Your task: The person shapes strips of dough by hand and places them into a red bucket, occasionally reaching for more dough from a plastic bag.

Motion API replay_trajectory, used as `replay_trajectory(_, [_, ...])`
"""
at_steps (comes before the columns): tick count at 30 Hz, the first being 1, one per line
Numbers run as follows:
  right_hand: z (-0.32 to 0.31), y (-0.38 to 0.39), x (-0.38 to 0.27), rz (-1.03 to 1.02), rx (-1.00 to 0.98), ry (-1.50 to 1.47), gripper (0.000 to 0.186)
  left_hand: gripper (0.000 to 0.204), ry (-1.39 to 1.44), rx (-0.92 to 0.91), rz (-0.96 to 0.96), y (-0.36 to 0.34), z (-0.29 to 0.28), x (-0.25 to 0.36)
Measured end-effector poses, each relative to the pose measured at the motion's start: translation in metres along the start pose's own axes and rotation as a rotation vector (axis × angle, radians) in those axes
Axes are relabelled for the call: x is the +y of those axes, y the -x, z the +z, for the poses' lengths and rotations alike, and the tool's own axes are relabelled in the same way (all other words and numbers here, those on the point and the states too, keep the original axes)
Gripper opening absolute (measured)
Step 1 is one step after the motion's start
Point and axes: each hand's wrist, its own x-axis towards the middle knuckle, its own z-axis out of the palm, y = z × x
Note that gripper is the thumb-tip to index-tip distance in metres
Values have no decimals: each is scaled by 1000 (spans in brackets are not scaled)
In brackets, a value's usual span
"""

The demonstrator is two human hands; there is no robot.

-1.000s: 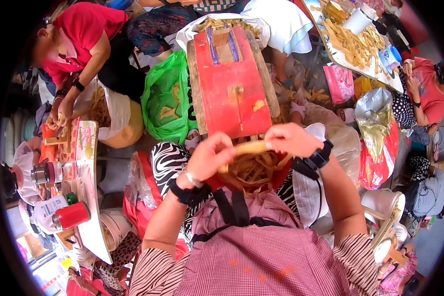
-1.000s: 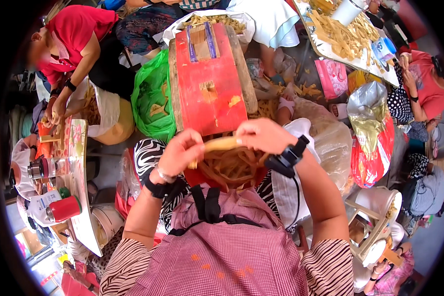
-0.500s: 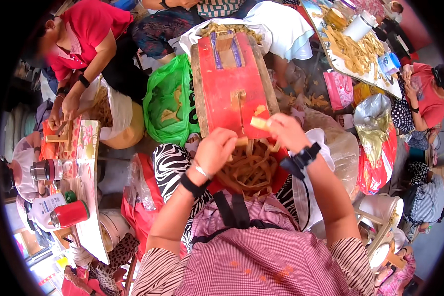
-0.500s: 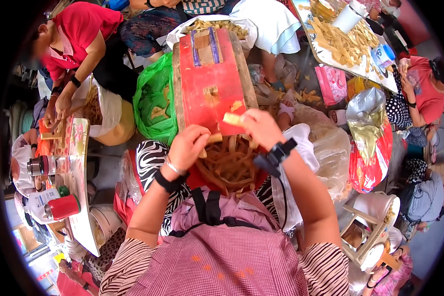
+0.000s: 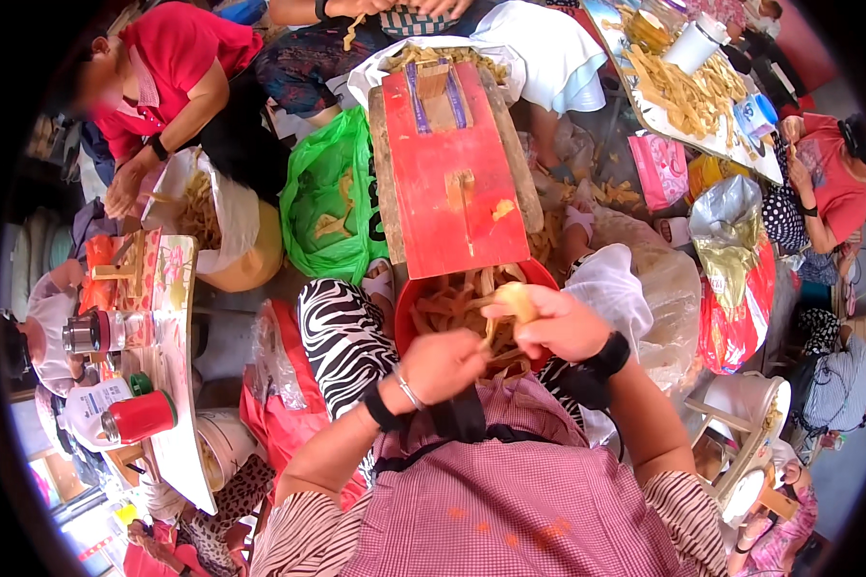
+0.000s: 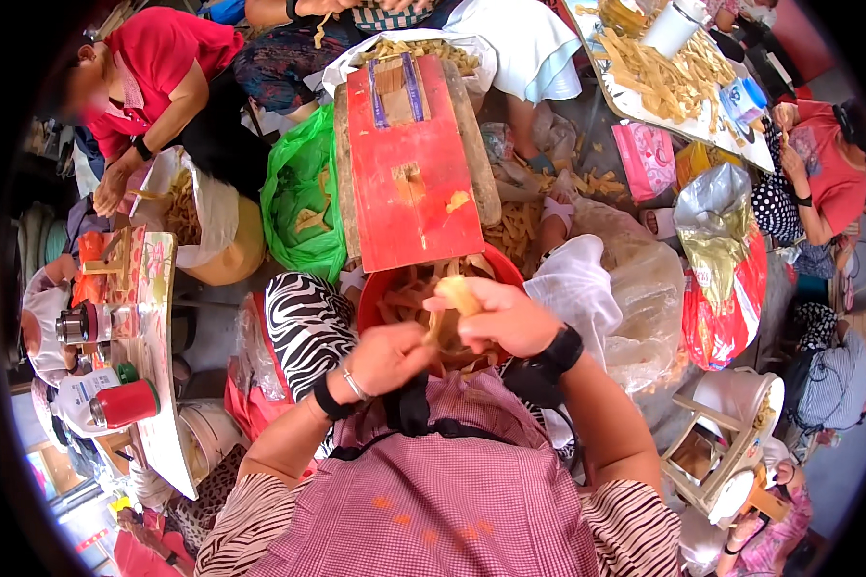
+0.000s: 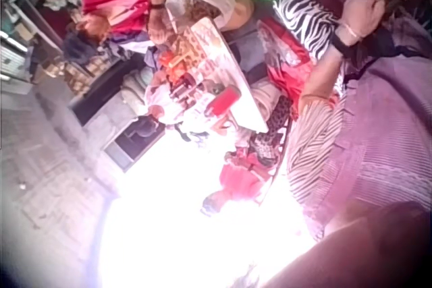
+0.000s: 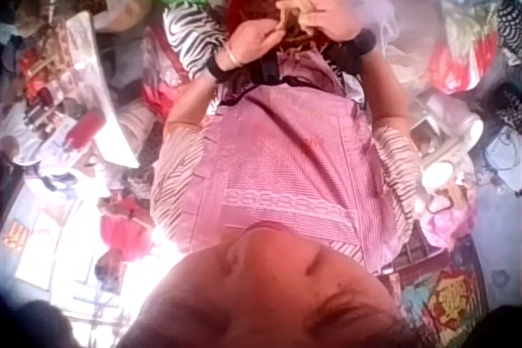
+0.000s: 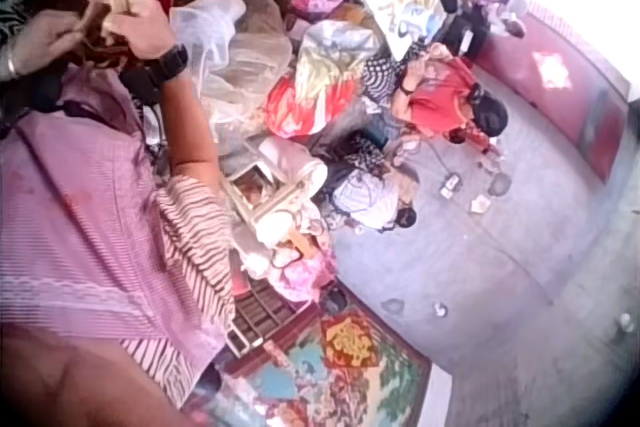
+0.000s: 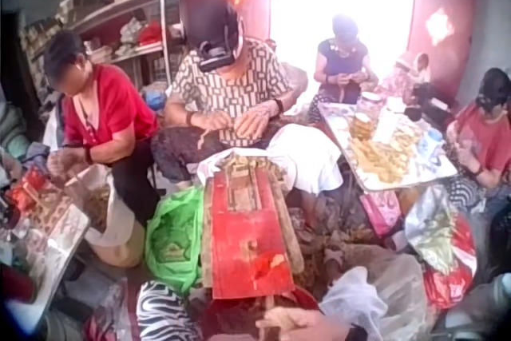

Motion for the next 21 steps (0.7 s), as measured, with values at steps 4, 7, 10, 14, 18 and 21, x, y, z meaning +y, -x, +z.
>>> replay_trajectory(4, [2, -11, 29, -270, 68, 1018, 38, 26, 887, -150, -516, -9, -11, 19])
replay_trajectory(7, [4, -10, 19, 74, 233, 220, 26, 19, 1036, 138, -340, -10, -12, -1])
replay_trajectory(10, [12, -8, 13, 84, 150, 126, 24, 19, 809, 4, -307, -13, -3, 9])
replay_trajectory(14, [12, -7, 18, 117, 160, 135, 25, 21, 559, 74, -266, -15, 11, -4])
replay_trajectory(18, [5, -9, 36, 137, 257, -313, 25, 18, -118, 287, 145, -16, 4, 11])
replay_trajectory(21, [-5, -10, 42, 185, -69, -488, 29, 17, -69, 142, 339, -18, 0, 21])
